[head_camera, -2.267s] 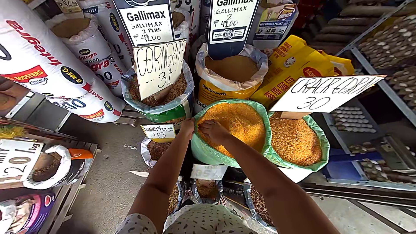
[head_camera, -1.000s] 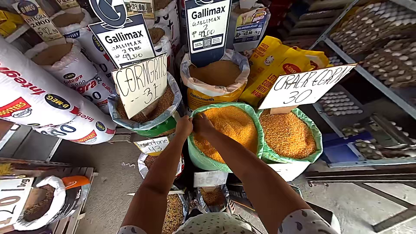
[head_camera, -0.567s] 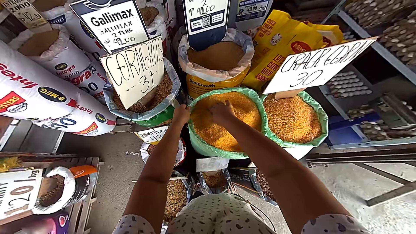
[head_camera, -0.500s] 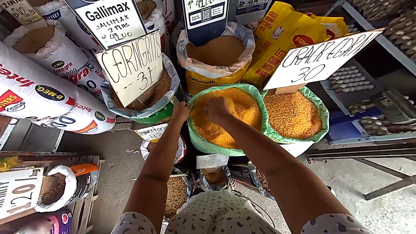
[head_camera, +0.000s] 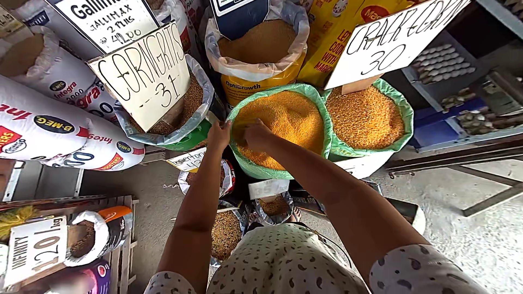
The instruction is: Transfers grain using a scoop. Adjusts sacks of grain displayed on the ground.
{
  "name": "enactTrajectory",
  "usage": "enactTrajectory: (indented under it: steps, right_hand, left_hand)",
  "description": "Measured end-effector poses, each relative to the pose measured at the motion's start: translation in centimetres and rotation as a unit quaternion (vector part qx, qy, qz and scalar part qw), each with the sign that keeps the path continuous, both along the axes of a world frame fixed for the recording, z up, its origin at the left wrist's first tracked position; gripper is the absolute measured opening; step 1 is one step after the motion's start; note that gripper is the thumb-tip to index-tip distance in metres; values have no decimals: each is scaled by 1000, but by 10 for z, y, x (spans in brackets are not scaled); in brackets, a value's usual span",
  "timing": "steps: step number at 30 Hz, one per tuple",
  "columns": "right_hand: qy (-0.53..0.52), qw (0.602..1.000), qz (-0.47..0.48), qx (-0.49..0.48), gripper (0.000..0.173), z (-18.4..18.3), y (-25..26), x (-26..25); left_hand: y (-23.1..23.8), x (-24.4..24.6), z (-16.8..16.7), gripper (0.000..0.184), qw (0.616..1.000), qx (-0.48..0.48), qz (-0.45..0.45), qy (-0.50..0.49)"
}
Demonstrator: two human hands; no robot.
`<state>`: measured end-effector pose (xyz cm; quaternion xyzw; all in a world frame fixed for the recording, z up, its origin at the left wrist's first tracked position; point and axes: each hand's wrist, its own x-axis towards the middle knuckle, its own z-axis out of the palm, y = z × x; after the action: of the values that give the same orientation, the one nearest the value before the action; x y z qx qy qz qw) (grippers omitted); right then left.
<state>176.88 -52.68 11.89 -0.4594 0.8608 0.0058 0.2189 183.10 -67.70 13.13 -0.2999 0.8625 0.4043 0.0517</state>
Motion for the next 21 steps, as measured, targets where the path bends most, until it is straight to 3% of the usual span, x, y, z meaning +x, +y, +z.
enactTrajectory:
  steps: [3,7,10,15,21]
  right_hand:
    - [0,998,18,-65,29,9,9,3]
    - [-49,988,45,-140,32,0,8,20]
    - [-68,986,27,-149,32,-12,5,28]
    - [-51,993,41,-95,29,-21,7,37]
    - [27,988,148,-47,29,-14,33,33]
  left_hand:
    - [15,33,-10,70,1000,22,1,-21]
    - [39,61,-19,41,1000,-14,-4,19]
    - [42,60,-19,37,999,-26,19,19]
    - [39,60,-25,36,999,-20,32,30]
    - [38,62,-26,37,998,8,47,30]
